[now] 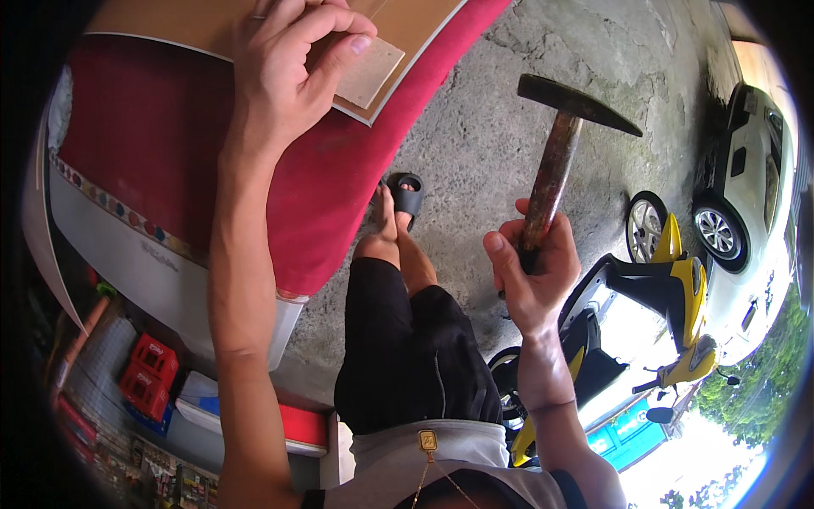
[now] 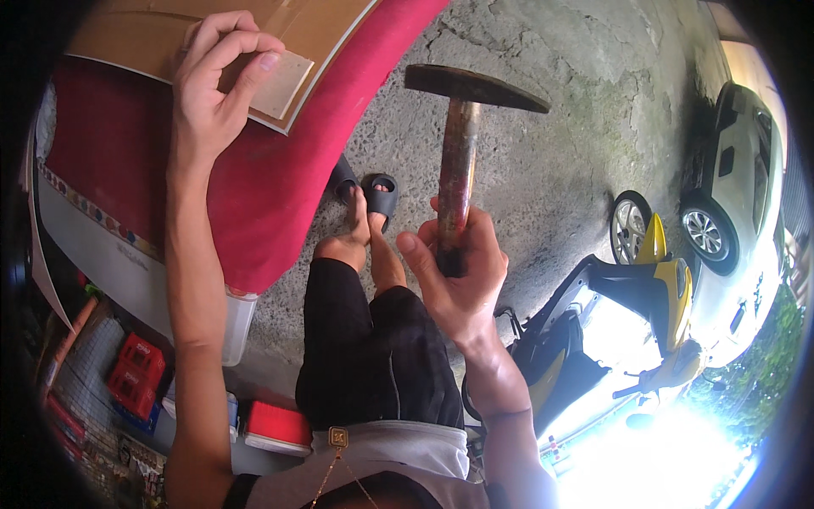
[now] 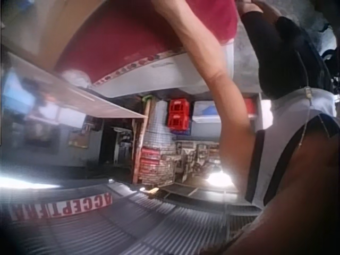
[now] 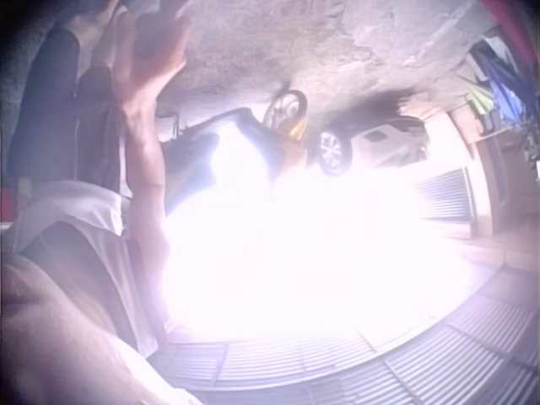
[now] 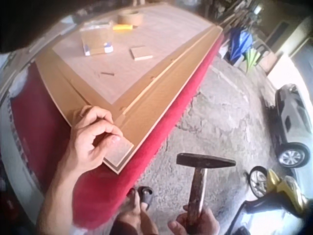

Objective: The person is assembling a wooden furniture piece. They use a hammer to drive nails into small wooden blocks, securing them to the edges of a larger wooden board. The person repeatedly positions the blocks and hammers the nails to attach them.

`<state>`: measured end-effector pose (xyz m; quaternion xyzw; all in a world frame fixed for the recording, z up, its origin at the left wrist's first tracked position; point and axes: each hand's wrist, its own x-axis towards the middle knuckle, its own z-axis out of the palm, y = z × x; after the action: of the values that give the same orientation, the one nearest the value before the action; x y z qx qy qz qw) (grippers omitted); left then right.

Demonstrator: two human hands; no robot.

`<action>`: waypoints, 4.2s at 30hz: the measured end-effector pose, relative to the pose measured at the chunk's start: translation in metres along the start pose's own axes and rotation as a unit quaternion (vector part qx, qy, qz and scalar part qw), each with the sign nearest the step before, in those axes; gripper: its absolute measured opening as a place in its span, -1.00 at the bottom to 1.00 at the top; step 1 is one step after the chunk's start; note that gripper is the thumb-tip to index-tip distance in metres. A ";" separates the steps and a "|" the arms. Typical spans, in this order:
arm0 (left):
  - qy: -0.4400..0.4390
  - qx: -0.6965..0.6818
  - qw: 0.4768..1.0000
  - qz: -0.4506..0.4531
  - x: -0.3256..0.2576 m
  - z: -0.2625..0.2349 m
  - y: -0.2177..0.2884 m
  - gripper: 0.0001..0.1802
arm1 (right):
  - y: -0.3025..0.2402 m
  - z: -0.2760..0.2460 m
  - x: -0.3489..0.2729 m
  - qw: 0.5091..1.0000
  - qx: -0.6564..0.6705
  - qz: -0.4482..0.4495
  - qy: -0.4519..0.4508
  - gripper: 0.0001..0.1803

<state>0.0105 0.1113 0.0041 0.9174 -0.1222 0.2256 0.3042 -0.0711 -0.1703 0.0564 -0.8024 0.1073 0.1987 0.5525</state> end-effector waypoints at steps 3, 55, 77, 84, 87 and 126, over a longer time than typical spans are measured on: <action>-0.004 0.022 1.000 0.002 0.000 -0.002 0.003 -0.90 | -0.005 -0.001 0.004 0.999 0.009 -0.033 -0.002 -0.57; 0.135 -0.084 0.987 -0.002 0.002 -0.001 -0.005 -0.94 | -0.035 0.031 0.037 0.933 -0.233 -0.265 -0.064 -0.38; 0.154 -0.113 0.982 -0.011 0.003 0.000 -0.006 -0.92 | -0.010 0.034 0.039 0.896 -0.221 -0.384 0.025 -0.40; 0.166 -0.112 0.980 -0.001 0.003 0.000 -0.007 -0.92 | -0.015 0.037 0.037 0.919 -0.212 -0.333 0.002 -0.38; 0.132 -0.124 0.982 -0.058 0.006 -0.008 0.004 -0.92 | -0.012 0.039 0.037 0.918 -0.234 -0.319 -0.027 -0.37; 0.244 -0.201 0.941 -0.123 0.002 0.005 -0.002 -0.94 | -0.063 0.041 0.035 0.915 -0.294 -0.268 -0.067 -0.41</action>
<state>0.0146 0.1095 0.0008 0.7616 0.0266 0.3744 0.5283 -0.0235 -0.1078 0.0818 -0.9120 -0.2125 0.1192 0.3300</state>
